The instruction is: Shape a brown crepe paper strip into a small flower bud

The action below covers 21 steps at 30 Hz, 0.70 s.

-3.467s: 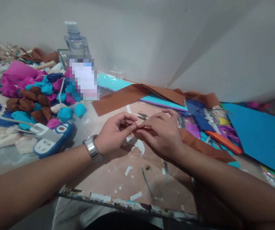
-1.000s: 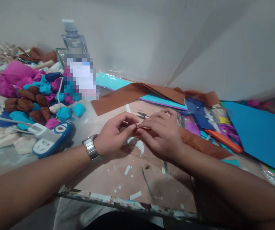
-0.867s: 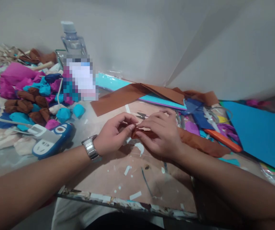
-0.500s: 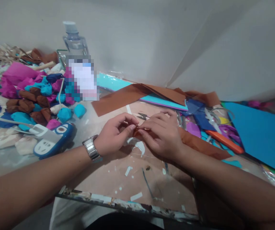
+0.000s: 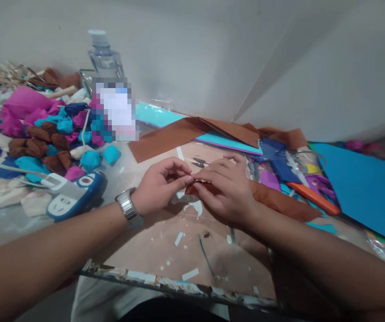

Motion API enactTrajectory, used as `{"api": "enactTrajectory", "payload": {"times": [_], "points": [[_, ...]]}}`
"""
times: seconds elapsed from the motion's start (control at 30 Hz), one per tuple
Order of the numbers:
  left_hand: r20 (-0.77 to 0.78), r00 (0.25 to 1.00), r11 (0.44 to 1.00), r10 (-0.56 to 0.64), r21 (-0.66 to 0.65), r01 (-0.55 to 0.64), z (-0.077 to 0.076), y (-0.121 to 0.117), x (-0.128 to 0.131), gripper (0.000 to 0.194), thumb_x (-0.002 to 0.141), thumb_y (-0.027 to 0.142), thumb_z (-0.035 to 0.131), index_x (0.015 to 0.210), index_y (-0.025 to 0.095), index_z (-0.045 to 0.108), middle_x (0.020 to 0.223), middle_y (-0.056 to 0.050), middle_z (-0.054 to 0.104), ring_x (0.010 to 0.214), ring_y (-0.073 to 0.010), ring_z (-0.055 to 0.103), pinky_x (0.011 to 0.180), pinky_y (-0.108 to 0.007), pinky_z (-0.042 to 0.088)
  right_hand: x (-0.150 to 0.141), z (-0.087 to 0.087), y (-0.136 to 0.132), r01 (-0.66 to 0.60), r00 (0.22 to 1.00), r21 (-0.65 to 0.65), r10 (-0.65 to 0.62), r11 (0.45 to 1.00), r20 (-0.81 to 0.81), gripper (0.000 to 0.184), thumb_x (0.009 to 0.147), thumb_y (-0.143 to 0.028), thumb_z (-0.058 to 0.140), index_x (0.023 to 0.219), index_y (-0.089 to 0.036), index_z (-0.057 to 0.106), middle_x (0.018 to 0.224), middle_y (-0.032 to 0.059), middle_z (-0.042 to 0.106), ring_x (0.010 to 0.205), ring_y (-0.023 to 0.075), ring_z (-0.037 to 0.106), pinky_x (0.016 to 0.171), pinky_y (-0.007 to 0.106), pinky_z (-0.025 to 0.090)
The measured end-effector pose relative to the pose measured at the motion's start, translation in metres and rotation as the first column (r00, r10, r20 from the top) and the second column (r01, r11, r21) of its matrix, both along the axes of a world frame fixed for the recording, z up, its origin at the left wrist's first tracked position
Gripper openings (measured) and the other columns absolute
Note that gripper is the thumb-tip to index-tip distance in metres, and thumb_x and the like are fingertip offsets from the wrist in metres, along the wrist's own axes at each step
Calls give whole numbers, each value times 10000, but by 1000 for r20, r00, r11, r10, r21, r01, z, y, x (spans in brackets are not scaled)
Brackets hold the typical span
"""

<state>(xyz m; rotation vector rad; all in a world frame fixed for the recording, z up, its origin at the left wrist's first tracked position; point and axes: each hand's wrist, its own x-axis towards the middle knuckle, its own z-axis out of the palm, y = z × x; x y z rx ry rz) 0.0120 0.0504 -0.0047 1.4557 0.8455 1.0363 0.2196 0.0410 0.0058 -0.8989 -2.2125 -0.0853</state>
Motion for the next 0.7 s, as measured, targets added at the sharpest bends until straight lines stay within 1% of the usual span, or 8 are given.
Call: {"api": "enactTrajectory", "payload": {"times": [0.07,0.17,0.23,0.33,0.43,0.57,0.7], "points": [[7,1000,1000,-7,-22,7,0,0,0,264,894,382,755,996,169,638,796,-10,684,646,-109,635,562,-215,497,0,0,1,0,1000,2,0,1000,-9,86,927,-232,680,1006,-265,689,947,-25,775,935,196,681,1041,467,318],[-19,998,998,-63,20,64,0,-2,1,269,910,370,733,1058,168,636,977,-53,703,814,-139,675,698,-250,541,-1,-1,2,11,999,-5,-11,1000,-41,29,929,-252,670,957,-246,673,921,-18,765,892,186,688,1047,464,314],[-67,992,993,-103,49,106,-1,-3,1,284,902,328,738,1112,172,626,1044,-59,689,841,-134,654,737,-258,533,0,-1,3,24,998,-16,-25,1000,-62,31,929,-267,660,932,-236,662,916,-10,760,888,186,689,1038,457,319],[-110,988,990,-109,74,117,-2,-3,1,291,882,236,733,1140,179,610,1008,-38,675,803,-119,615,712,-243,502,1,-2,5,45,997,-31,-47,999,-64,62,926,-284,636,908,-226,650,923,4,757,903,196,688,1025,449,323],[-103,990,992,-100,68,107,-3,-3,1,289,874,192,717,1138,185,601,967,-27,672,780,-115,616,698,-239,496,2,-3,6,50,997,-36,-52,998,-63,76,925,-288,606,897,-225,639,914,7,752,890,197,687,1027,447,320],[-90,991,992,-97,70,103,-4,-1,0,271,881,213,720,1130,196,615,993,-37,692,838,-131,652,752,-256,527,2,-3,6,64,996,-35,-66,997,-62,88,934,-292,585,895,-226,629,900,11,749,884,200,686,1012,445,324],[-130,988,993,-81,79,92,-4,-1,0,229,887,266,730,1082,176,650,983,-47,709,767,-118,641,682,-235,517,1,-2,6,78,996,-45,-81,996,-49,115,951,-306,559,887,-229,617,898,14,751,895,203,681,1015,441,324]]}}
